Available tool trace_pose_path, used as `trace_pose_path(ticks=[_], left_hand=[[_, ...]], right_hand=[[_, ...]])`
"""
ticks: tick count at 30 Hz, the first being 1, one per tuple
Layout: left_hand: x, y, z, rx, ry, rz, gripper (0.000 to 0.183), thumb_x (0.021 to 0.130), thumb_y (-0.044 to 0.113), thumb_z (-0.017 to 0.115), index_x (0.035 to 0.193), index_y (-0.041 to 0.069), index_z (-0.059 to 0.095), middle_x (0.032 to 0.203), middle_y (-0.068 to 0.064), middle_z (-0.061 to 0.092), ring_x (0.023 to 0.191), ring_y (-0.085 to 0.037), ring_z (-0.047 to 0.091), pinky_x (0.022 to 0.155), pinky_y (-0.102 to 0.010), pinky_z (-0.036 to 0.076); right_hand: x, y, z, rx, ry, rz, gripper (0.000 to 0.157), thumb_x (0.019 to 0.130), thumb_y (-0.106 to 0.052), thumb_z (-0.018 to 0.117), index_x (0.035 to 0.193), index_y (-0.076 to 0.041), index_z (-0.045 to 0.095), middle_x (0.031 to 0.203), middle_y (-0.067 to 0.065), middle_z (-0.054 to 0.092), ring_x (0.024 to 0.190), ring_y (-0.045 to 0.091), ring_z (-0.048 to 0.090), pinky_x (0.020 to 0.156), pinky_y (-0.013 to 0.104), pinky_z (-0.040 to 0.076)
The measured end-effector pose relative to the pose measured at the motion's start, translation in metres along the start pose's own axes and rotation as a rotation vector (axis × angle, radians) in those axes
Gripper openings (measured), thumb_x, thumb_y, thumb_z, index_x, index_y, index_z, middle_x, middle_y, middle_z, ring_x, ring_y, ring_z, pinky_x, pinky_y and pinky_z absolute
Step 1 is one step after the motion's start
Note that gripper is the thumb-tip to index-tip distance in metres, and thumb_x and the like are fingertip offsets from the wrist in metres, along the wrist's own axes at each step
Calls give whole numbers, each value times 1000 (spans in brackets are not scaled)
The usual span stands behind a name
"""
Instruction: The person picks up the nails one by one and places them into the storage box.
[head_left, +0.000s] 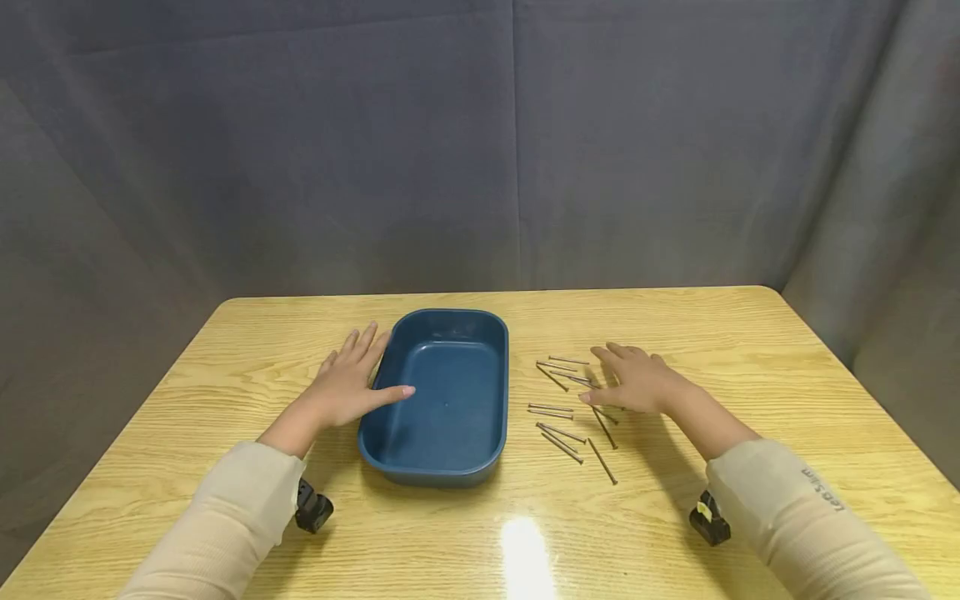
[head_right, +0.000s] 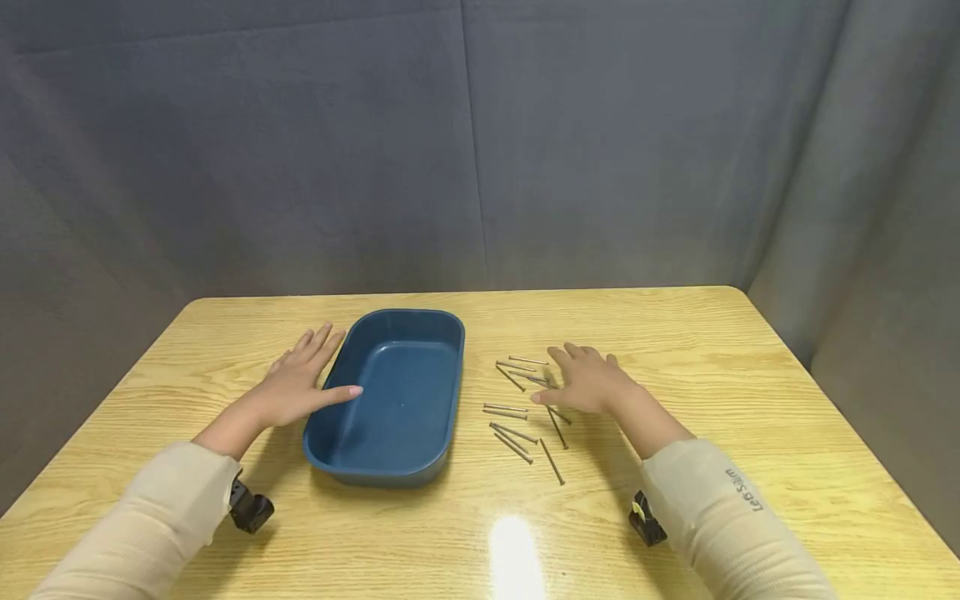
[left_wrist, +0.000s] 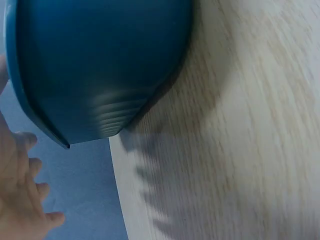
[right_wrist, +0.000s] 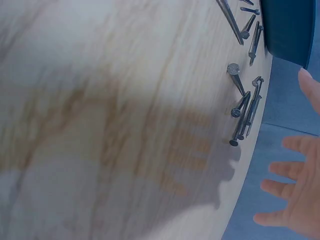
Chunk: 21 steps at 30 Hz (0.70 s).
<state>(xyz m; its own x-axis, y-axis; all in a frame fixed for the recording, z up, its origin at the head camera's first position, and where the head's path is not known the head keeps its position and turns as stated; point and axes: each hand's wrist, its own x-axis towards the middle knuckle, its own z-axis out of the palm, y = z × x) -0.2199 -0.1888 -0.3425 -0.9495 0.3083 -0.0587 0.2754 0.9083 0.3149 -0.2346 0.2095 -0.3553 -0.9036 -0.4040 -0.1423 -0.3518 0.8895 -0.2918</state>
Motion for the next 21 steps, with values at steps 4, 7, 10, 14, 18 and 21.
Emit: trace_pose_path(ticks=[4,7,10,14,18,21], left_hand=[[-2,-1,2,-3,-16,30,95,81,65,48,148,10,9,154,-13,-2,138,-40,-2,104,-64,5],[-3,-3,4,-1,-31,42,95,81,64,49,148,9,10,154,-13,0,138,-40,1,105,-63,5],[-4,-2,5,1,-43,49,94,81,64,49,148,9,11,154,-14,2,138,-40,2,105,-62,4],[-5,-3,7,-3,-58,51,94,81,64,48,148,9,12,153,-14,3,138,-40,2,106,-61,3],[-6,-3,8,-10,-71,62,94,81,64,49,147,9,13,153,-14,5,138,-40,3,106,-61,4],[-7,-3,9,-27,-88,61,93,81,63,49,148,10,11,154,-13,4,139,-38,2,106,-61,3]], right_hand=[[2,1,5,-2,-6,-19,83,85,-58,49,141,1,29,142,31,27,126,53,25,96,69,20],[4,1,7,-4,-24,-38,78,87,-52,50,139,4,32,139,32,31,125,53,29,95,66,26],[3,2,9,1,-39,-42,74,89,-47,51,138,5,33,138,32,33,124,52,30,95,65,28],[1,2,9,15,-52,-37,72,89,-47,50,137,6,35,136,31,36,124,50,32,96,62,30],[0,4,9,31,-57,-48,68,90,-44,51,135,6,39,134,28,41,123,48,36,96,58,32],[-1,6,11,42,-56,-49,65,90,-41,52,133,5,41,132,27,43,122,46,38,96,58,33]])
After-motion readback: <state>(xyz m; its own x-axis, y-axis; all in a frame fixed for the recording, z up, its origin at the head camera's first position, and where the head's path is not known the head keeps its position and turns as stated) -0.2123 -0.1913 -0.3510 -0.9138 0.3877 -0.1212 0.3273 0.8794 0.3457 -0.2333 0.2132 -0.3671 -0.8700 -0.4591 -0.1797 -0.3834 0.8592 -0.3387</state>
